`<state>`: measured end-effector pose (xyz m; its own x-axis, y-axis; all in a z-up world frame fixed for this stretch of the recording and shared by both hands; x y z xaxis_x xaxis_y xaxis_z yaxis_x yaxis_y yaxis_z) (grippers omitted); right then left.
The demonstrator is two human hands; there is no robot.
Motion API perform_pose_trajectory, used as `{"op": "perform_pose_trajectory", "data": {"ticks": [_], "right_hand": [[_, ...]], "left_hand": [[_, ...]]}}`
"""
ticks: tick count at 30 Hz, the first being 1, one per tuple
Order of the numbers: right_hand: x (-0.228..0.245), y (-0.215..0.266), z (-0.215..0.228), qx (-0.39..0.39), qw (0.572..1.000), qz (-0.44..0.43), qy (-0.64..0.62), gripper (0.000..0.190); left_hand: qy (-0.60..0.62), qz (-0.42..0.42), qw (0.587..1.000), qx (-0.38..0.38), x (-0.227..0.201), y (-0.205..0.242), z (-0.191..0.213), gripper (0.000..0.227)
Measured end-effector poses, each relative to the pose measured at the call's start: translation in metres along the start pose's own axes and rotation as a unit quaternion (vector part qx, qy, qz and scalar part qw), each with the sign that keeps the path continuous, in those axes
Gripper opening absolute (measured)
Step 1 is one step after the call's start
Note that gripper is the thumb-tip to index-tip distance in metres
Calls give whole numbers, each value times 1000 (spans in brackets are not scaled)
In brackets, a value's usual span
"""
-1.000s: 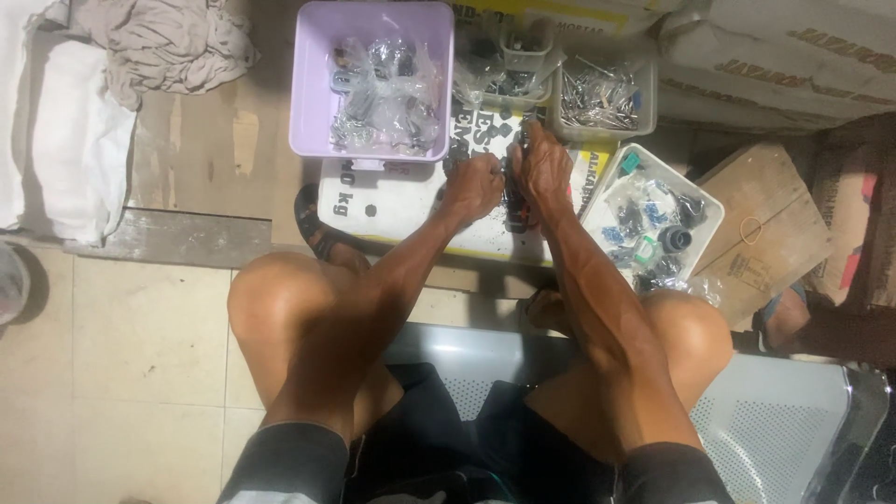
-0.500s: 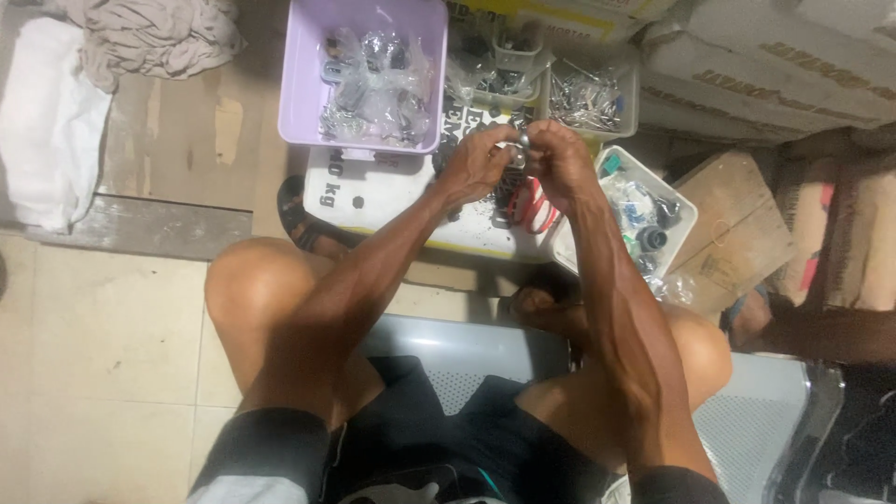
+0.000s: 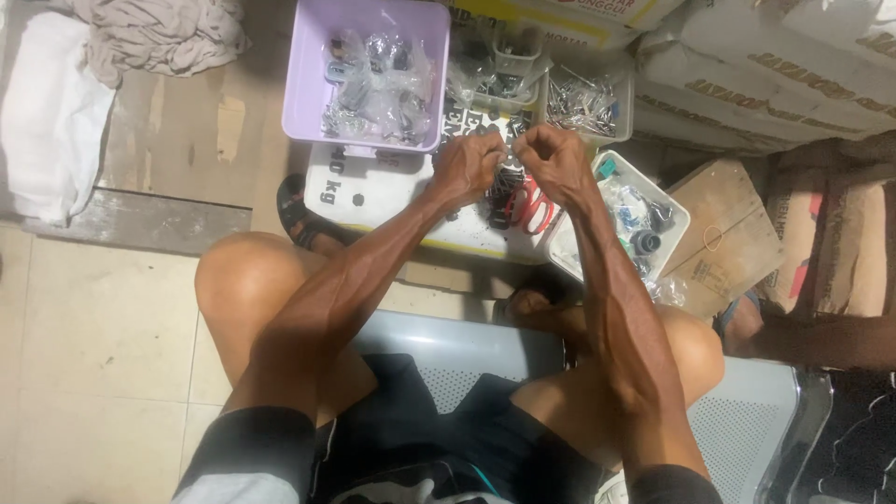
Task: Assembling or processing small metal hardware components using hands and pliers
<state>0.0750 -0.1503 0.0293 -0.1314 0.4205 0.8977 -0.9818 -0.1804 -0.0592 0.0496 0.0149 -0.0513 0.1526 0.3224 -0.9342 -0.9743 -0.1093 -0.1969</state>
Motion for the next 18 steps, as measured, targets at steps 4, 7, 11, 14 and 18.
{"op": "perform_pose_trajectory", "data": {"ticks": [4,7,11,14,18], "right_hand": [[0,11,-13,-5,998,-36,-44,5],[-20,10,-13,-66,998,21,9,5],[-31,21,-17,-114,988,65,84,17],[-43,23,-26,-102,986,81,108,18],[-51,30,-32,-76,987,69,123,18]], "left_hand": [[-34,-7,999,-7,3,10,-6,10],[-17,-3,999,-33,-21,8,7,6],[-56,-12,994,-92,-24,3,12,13],[-68,28,996,-51,24,3,-15,10],[-145,62,987,5,26,12,-13,12]]}}
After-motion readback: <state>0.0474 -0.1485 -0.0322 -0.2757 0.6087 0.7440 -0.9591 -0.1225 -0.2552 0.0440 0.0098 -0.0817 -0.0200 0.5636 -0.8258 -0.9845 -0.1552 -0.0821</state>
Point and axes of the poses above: each hand's wrist, its own y-axis away from the middle knuckle, its own z-axis out of the back of the hand, x = y × z, the point moved 5 cm from there along -y, towards the middle knuckle, and after that the axes turned 14 degrees about -x, right-handed, at the moved point
